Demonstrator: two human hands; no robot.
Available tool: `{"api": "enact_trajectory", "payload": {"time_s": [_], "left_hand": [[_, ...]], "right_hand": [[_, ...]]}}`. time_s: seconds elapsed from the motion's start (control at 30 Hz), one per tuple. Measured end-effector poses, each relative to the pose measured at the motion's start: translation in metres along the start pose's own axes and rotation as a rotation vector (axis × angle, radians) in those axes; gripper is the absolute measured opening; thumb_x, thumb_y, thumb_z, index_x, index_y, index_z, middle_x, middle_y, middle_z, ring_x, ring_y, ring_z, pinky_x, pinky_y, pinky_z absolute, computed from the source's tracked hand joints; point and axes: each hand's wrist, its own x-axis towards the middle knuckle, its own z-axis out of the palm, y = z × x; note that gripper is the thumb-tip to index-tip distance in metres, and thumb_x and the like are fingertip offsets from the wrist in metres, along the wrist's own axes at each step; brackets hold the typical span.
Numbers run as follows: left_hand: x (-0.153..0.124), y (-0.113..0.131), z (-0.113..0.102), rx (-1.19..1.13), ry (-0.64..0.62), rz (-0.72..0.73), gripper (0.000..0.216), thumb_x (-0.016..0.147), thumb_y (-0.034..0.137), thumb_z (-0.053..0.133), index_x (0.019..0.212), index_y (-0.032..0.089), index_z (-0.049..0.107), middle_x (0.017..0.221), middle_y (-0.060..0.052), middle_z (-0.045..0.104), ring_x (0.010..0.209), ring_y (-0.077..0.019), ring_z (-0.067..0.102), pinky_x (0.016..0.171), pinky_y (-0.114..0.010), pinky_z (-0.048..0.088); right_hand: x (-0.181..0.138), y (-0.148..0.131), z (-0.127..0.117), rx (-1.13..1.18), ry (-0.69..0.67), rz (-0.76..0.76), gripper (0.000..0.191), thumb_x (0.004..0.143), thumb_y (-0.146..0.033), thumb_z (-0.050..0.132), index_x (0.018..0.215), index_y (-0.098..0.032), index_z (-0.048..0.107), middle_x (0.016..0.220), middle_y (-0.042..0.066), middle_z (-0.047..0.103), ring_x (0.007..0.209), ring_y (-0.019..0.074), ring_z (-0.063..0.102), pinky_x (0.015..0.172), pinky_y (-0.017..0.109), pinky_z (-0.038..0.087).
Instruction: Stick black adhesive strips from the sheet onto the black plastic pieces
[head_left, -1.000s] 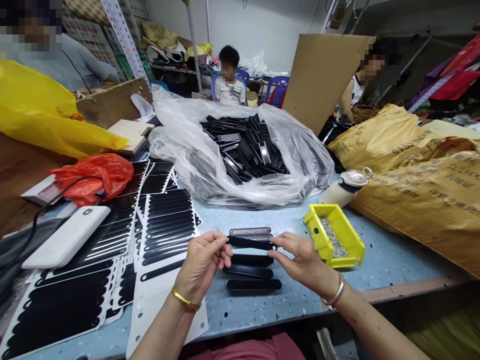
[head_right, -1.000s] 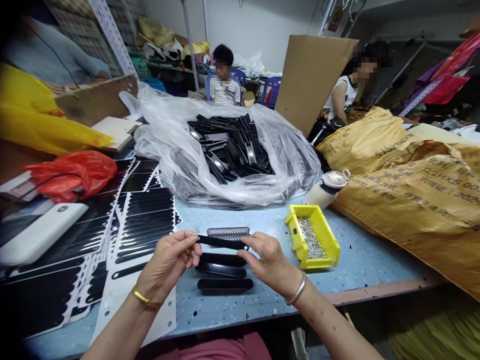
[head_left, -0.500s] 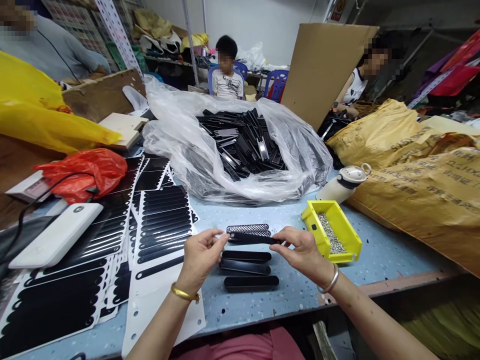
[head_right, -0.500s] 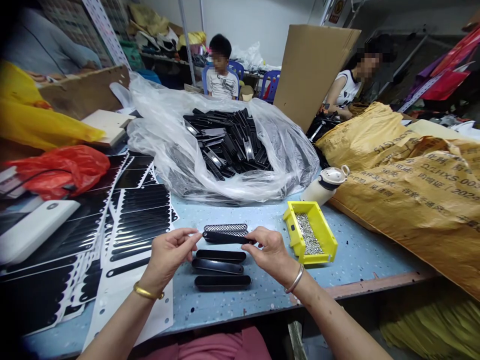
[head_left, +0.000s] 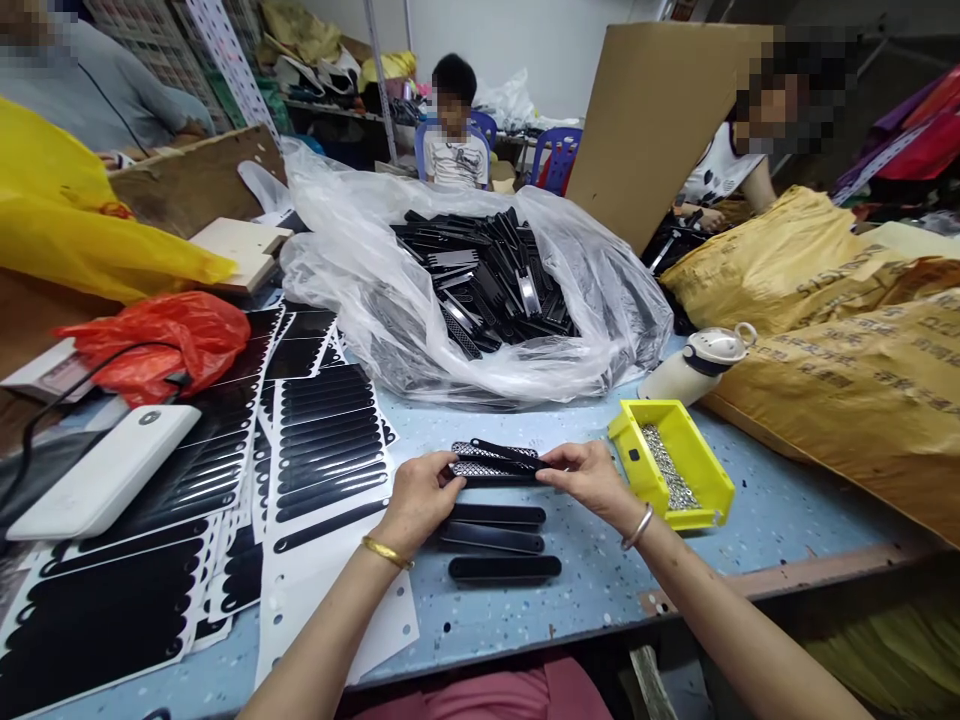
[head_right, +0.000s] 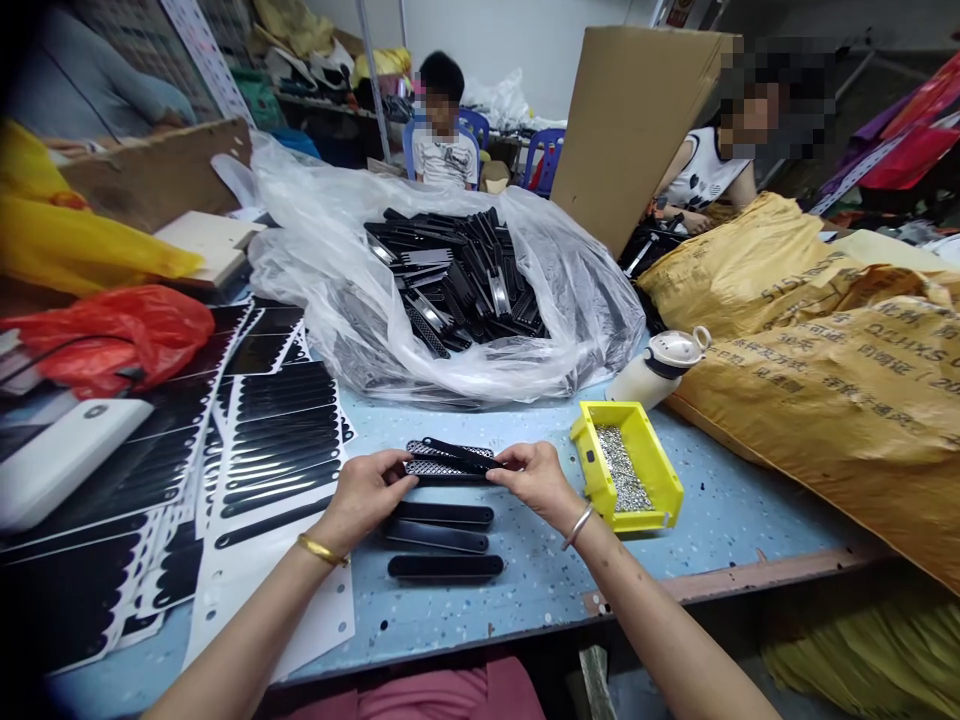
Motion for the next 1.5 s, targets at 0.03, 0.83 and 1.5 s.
{"api": "enact_trajectory", "payload": {"time_s": [0.03,0.83,1.5], "left_hand": [[0.001,0.0,0.0,-0.02,-0.003,0.006,0.019,0.069,0.02,0.065,0.085,0.021,0.075,0.062,0.0,0.068,0.06,-0.0175,0.061,0.064,-0.027,0.043],[-0.017,-0.008,-0.005,-0.446,-0.027,-0.117,0.017,0.06,0.017,0.069,0.076,0.019,0.075,0.054,0.002,0.062,0.051,-0.0127,0.054,0.052,-0.023,0.041],[-0.017,-0.008,-0.004,-0.461,-0.028,-0.154,0.014,0.06,0.017,0.071,0.075,0.017,0.074,0.055,0.001,0.061,0.051,-0.0124,0.054,0.051,-0.022,0.043]], "right_hand": [[0.0,-0.001,0.001,-0.026,0.003,-0.022,0.021,0.066,-0.031,0.075,0.077,-0.014,0.076,0.065,0.006,0.073,0.055,0.0159,0.062,0.052,0.027,0.052],[-0.007,-0.009,0.009,-0.305,-0.117,-0.284,0.01,0.073,-0.029,0.072,0.078,-0.021,0.074,0.079,0.004,0.075,0.074,0.0214,0.07,0.068,0.033,0.056],[-0.005,-0.004,0.009,-0.392,-0.125,-0.32,0.007,0.073,-0.021,0.07,0.079,-0.02,0.073,0.079,0.005,0.074,0.073,0.0209,0.069,0.067,0.032,0.054]]}}
